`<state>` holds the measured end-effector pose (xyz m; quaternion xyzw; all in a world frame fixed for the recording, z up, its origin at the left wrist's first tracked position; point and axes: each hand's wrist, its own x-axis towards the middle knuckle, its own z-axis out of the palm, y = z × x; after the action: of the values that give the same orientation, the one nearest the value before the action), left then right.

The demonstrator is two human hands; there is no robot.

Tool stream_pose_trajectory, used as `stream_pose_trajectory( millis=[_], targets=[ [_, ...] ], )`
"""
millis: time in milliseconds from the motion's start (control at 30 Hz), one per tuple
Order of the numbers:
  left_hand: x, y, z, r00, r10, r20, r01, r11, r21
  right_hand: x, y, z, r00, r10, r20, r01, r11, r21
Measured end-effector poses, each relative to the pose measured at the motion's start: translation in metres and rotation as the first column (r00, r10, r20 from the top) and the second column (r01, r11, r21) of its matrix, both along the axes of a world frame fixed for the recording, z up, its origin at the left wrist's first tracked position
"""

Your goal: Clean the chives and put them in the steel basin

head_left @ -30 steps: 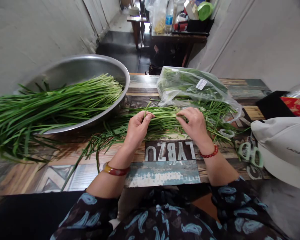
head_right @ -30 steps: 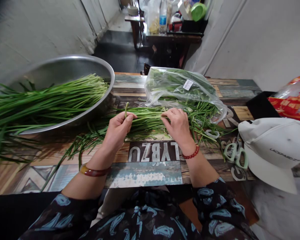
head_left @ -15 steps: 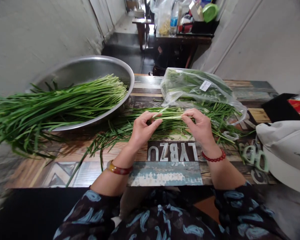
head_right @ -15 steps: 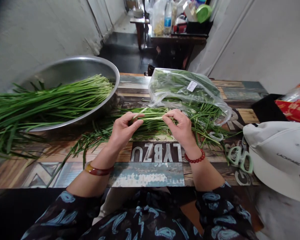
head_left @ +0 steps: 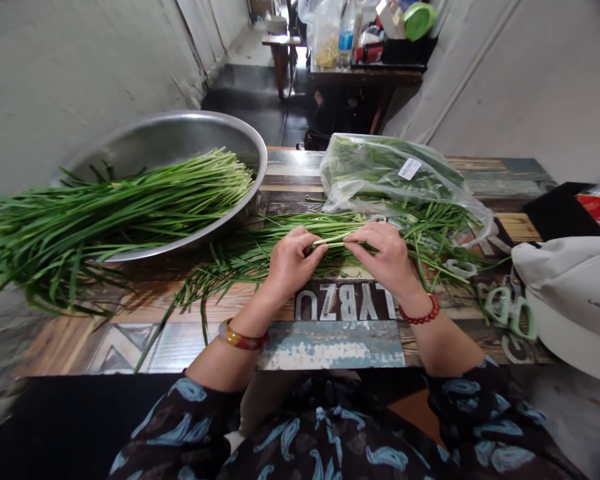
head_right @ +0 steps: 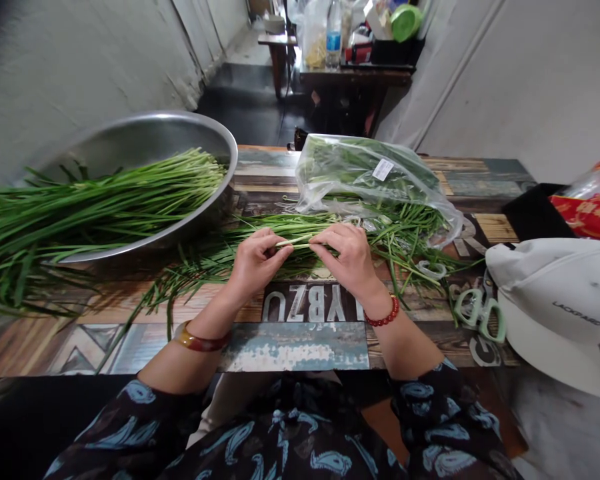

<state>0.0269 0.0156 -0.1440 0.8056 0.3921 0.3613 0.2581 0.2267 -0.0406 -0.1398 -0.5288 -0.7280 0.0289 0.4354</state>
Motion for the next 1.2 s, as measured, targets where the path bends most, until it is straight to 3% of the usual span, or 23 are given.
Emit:
stream_pose_trajectory(
  millis=[133, 300, 433, 533, 700, 833, 1033, 1200],
  targets=[
    [0.0, 0.0, -0.001, 1.0, -0.021, 0.003, 0.021, 1.0, 0.011, -0.004, 0.001, -0.001, 0.987, 0.043, -0.157, -0.048, 0.998, -0.028],
    [-0.001, 0.0, -0.001, 1.0, -0.03, -0.01, 0.03, 0.999, 0.016, -0.007, 0.002, -0.003, 0.963, 0.009, -0.268, -0.039, 0.994, -0.107],
    [0.0, 0.0, 0.001, 0.999, -0.038, 0.001, 0.038, 0.999, 0.004, -0.002, 0.004, -0.009, 0.84, -0.164, -0.516, 0.053, 0.974, -0.222],
    [-0.002, 0.002, 0.004, 0.999, -0.027, 0.023, 0.028, 0.999, -0.022, 0.006, 0.006, -0.011, 0.747, -0.234, -0.622, 0.122, 0.968, -0.219],
    [-0.004, 0.004, 0.007, 0.999, 0.014, 0.033, -0.013, 1.0, -0.014, 0.014, 0.004, -0.005, 0.793, -0.184, -0.581, 0.165, 0.983, -0.086],
    [-0.005, 0.005, 0.007, 0.999, 0.031, 0.027, -0.031, 1.0, -0.008, 0.014, 0.001, 0.004, 0.875, -0.184, -0.447, 0.141, 0.982, -0.129],
    [-0.005, 0.003, 0.006, 0.999, 0.052, 0.001, -0.052, 0.996, 0.067, 0.008, -0.001, 0.008, 0.964, -0.072, -0.256, 0.047, 0.994, -0.101],
    [-0.005, -0.004, 0.005, 0.985, -0.073, -0.158, 0.097, 0.984, 0.151, -0.002, -0.002, 0.005, 0.959, 0.043, -0.281, -0.088, 0.985, -0.15]
  ],
)
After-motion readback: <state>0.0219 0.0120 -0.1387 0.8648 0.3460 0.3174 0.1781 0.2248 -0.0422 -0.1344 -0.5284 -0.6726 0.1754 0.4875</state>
